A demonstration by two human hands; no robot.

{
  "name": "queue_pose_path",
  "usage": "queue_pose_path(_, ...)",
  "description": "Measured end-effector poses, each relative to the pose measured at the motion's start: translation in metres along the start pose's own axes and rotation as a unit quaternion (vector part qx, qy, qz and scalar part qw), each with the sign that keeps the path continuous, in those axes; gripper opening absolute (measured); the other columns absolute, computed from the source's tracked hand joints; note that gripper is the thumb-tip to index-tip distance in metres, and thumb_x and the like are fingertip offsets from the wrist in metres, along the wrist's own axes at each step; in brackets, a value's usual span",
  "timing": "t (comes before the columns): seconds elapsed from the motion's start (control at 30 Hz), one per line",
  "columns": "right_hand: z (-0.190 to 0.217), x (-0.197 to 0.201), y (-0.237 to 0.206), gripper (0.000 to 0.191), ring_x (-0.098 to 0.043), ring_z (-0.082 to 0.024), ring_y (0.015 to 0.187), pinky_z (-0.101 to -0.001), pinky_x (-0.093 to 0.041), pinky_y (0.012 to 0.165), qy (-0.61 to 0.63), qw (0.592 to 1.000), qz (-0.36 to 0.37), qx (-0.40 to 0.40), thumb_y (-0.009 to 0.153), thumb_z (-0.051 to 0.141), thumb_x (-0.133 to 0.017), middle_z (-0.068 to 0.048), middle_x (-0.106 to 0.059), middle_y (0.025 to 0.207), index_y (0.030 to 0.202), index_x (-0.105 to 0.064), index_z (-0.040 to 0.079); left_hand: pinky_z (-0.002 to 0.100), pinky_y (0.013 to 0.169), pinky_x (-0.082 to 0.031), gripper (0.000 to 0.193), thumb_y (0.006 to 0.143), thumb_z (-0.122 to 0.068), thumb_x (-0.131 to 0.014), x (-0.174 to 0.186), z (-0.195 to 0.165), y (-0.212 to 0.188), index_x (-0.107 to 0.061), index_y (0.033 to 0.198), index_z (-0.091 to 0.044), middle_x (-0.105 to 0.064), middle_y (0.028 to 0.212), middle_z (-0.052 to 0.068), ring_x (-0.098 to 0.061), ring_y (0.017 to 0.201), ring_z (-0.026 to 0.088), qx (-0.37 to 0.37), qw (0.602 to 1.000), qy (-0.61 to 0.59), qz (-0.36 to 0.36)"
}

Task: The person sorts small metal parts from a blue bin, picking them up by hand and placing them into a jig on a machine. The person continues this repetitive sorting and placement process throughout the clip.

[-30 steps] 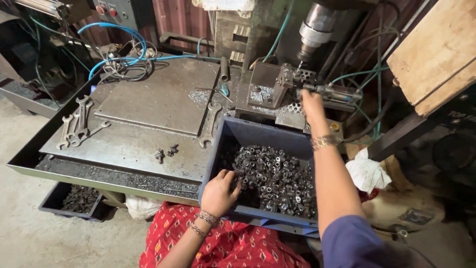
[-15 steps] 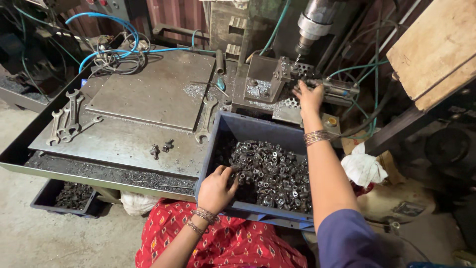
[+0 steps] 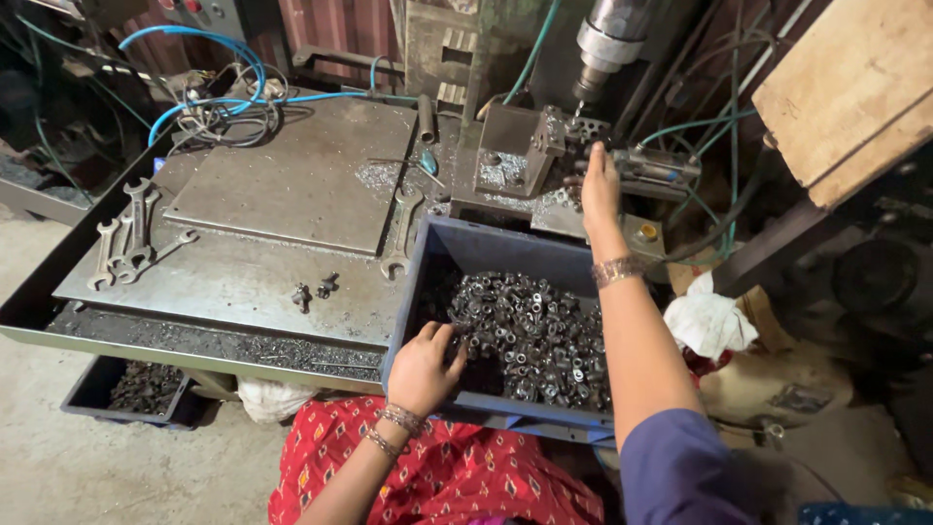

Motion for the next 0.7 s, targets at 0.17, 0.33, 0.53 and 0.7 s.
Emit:
queue_pose_path(0.17, 0.063, 0.056, -0.067, 0.03, -0.061, -0.041, 0.112, -0.0508, -0.049, 0.097, -0.372, 0.898, -0.037, 0.233, 0.105, 0.025, -0.058, -0.02, -0.064, 0.124, 0.119, -0.07, 0.002, 0.049, 0.071, -0.055, 0.029, 0.088, -0.027, -0.07, 0.003, -0.002, 0.0, -0.066, 0.109, -0.006, -0.067, 0.101, 0.017, -0.068, 0.085, 0.038, -0.007, 1.0, 0.003, -0.012)
queue_pose_path(0.33, 0.058, 0.106, -0.098, 0.028, -0.058, -0.039, 0.115, -0.0507, -0.047, 0.098, -0.561, 0.797, -0.012, 0.225, 0.087, 0.006, -0.065, -0.016, -0.064, 0.128, 0.112, -0.077, 0.008, 0.05, 0.07, -0.056, 0.028, 0.089, -0.03, -0.068, -0.006, 0.001, 0.002, -0.067, 0.104, -0.006, -0.067, 0.099, 0.018, -0.068, 0.083, 0.039, 0.005, 1.0, 0.018, 0.021)
queue_pose_path(0.53, 0.036, 0.123, -0.095, 0.035, -0.054, -0.041, 0.114, -0.0524, -0.046, 0.096, -0.509, 0.83, 0.021, 0.229, 0.076, 0.007, -0.072, -0.017, -0.063, 0.123, 0.11, -0.078, 0.01, 0.051, 0.07, -0.055, 0.026, 0.089, -0.031, -0.068, -0.011, 0.004, 0.004, -0.067, 0.098, -0.006, -0.066, 0.097, 0.018, -0.068, 0.083, 0.04, 0.01, 0.999, 0.026, 0.037)
queue_pose_path(0.7, 0.03, 0.125, -0.081, 0.038, -0.055, -0.041, 0.117, -0.0492, -0.048, 0.1, -0.504, 0.84, 0.048, 0.193, 0.082, -0.003, -0.062, -0.016, -0.063, 0.124, 0.112, -0.08, 0.013, 0.051, 0.071, -0.055, 0.027, 0.09, -0.031, -0.068, -0.012, 0.004, 0.004, -0.065, 0.094, -0.004, -0.066, 0.096, 0.019, -0.068, 0.082, 0.041, -0.001, 0.999, 0.031, 0.025)
Point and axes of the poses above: each hand's wrist, its own y-axis towards the middle knuckle, its own x-axis out of the back of the hand, z = x × y, the point moved 10 cm from there along y, towards the middle knuckle
